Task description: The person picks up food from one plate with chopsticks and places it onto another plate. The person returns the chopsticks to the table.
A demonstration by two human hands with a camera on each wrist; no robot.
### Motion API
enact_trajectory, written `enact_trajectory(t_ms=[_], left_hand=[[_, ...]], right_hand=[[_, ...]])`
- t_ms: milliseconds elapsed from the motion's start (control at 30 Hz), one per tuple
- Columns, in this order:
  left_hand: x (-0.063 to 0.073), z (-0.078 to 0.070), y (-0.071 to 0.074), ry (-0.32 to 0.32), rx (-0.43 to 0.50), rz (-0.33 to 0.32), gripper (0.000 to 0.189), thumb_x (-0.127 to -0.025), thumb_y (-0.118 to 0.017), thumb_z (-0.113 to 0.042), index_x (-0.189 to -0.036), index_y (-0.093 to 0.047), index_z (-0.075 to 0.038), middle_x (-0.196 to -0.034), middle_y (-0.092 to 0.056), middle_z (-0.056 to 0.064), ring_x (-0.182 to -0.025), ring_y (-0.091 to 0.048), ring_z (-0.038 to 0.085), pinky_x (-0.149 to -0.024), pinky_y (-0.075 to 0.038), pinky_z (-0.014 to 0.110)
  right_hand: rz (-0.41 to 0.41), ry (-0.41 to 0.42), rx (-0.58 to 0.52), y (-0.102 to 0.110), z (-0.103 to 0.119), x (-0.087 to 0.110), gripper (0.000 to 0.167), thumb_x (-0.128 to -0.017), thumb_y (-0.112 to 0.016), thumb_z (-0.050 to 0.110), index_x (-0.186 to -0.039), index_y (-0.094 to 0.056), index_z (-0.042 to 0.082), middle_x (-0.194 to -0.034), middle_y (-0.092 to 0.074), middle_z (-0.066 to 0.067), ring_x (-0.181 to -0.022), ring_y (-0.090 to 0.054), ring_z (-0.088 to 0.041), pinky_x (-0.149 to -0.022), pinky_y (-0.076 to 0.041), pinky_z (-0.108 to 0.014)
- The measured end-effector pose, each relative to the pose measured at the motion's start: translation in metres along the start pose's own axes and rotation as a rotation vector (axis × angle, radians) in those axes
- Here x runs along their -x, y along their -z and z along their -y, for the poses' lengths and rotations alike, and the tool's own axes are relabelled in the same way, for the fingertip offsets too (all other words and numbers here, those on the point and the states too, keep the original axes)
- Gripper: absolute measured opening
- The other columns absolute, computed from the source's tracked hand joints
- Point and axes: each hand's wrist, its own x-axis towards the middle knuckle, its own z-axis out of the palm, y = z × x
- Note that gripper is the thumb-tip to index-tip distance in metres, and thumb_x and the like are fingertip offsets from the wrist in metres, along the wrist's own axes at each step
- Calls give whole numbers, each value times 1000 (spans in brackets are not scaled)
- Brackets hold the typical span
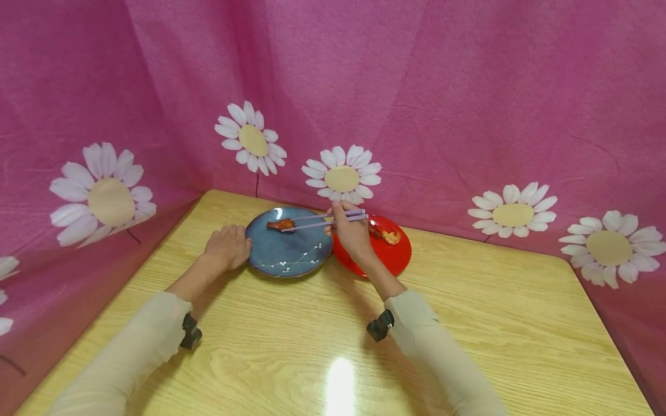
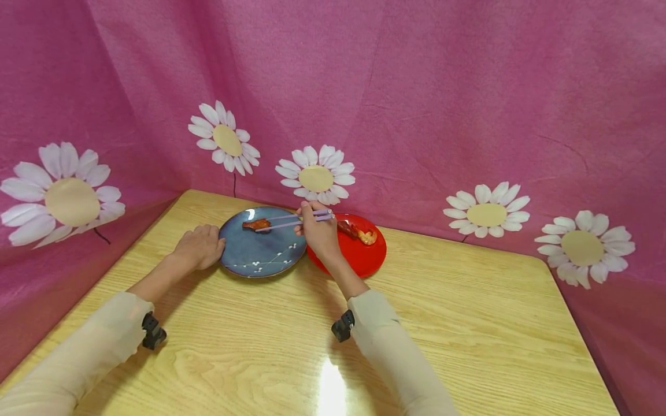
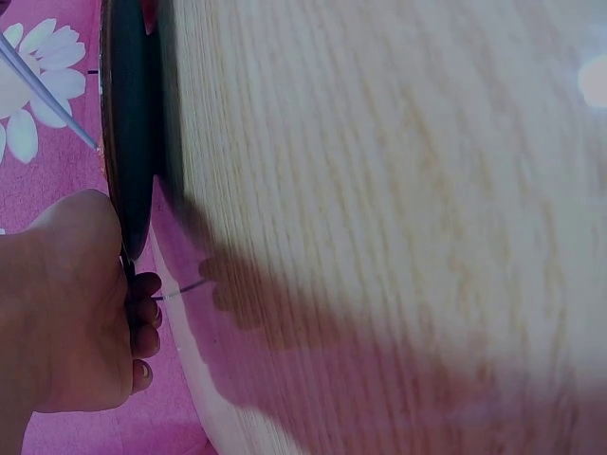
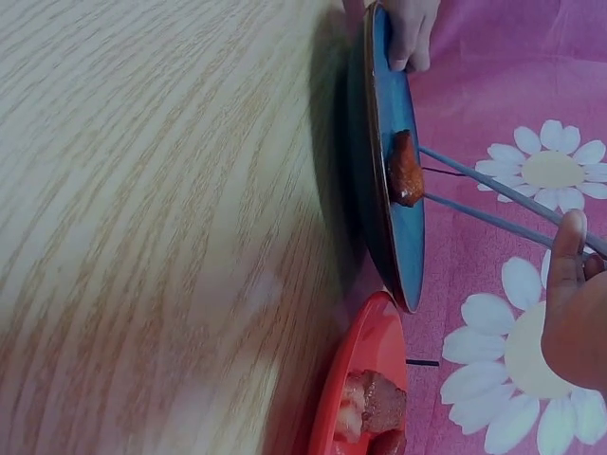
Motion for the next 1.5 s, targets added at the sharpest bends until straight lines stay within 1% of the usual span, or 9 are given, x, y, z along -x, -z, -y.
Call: enact_trajectory(t_ms=[333,400,533,600,767,833,1000,1167,1500], left_hand=[[-1,0,-1,-3,-6,-12,39,-105,-35,-24,-112,-48,12,-107,-52,24,-109,-49,42,-88,-40,54],[0,0,-1,-1,2,-12,38,-105,-36,-24,-112,-49,12,-106,-52,24,-109,-49,42,-88,-40,54],[0,0,-1,2,5,-9,38,-105,-36,-24,-112,-48,11,-105,-52,23,-109,-50,42,-88,-40,53],[0,-1,0,1,5,-7,37,-105,-36,-24,-111,-48,11,-104,-52,23,-108,-50,41,-87,-40,53],[0,-1,0,3,4,-9,37,-105,-36,-24,-111,-49,11,-103,-52,22,-107,-51,41,-87,-41,52],[0,-1,0,6,2,-14,38,-105,-36,-24,-111,-49,11,-104,-52,22,-106,-51,40,-87,-41,52],[0,-1,0,5,3,-19,38,-104,-37,-24,-111,-49,11,-104,-53,23,-105,-51,40,-87,-42,52],[-1,0,0,-1,4,-12,38,-105,-36,-24,-111,-49,11,-103,-52,22,-104,-51,40,-87,-42,52],[0,0,1,6,11,-15,38,-105,-37,-23,-112,-50,12,-105,-54,23,-107,-51,41,-89,-41,53]], right_hand=[[-14,18,44,-2,-1,-1,35,-104,-55,21,-96,-61,-13,-85,-59,-42,-53,-62,-8,-58,-56,-24],[-11,17,60,-3,-2,-1,36,-104,-54,21,-98,-60,-14,-82,-61,-38,-53,-62,-8,-59,-56,-25],[-14,7,88,-6,-5,-3,37,-104,-54,21,-98,-61,-15,-71,-65,-21,-53,-62,-10,-59,-56,-26],[-20,-1,96,-7,-6,-3,37,-104,-54,21,-98,-61,-15,-69,-65,-17,-52,-62,-10,-58,-56,-26],[-27,10,106,-11,-8,-4,37,-104,-53,21,-98,-60,-15,-79,-63,-32,-52,-61,-8,-57,-55,-25],[-32,14,108,-13,-9,-4,37,-104,-53,21,-98,-61,-14,-83,-62,-33,-52,-61,-8,-57,-56,-25],[-55,15,154,-17,-9,-4,34,-104,-55,23,-94,-63,-9,-76,-65,-24,-52,-62,-10,-58,-57,-28],[-85,11,206,-19,-10,-4,36,-104,-54,27,-92,-65,-5,-70,-67,-19,-53,-64,-13,-60,-57,-29],[-91,-11,284,-20,-12,0,38,-104,-53,35,-94,-67,1,-66,-68,-7,-57,-67,-15,-61,-56,-29]])
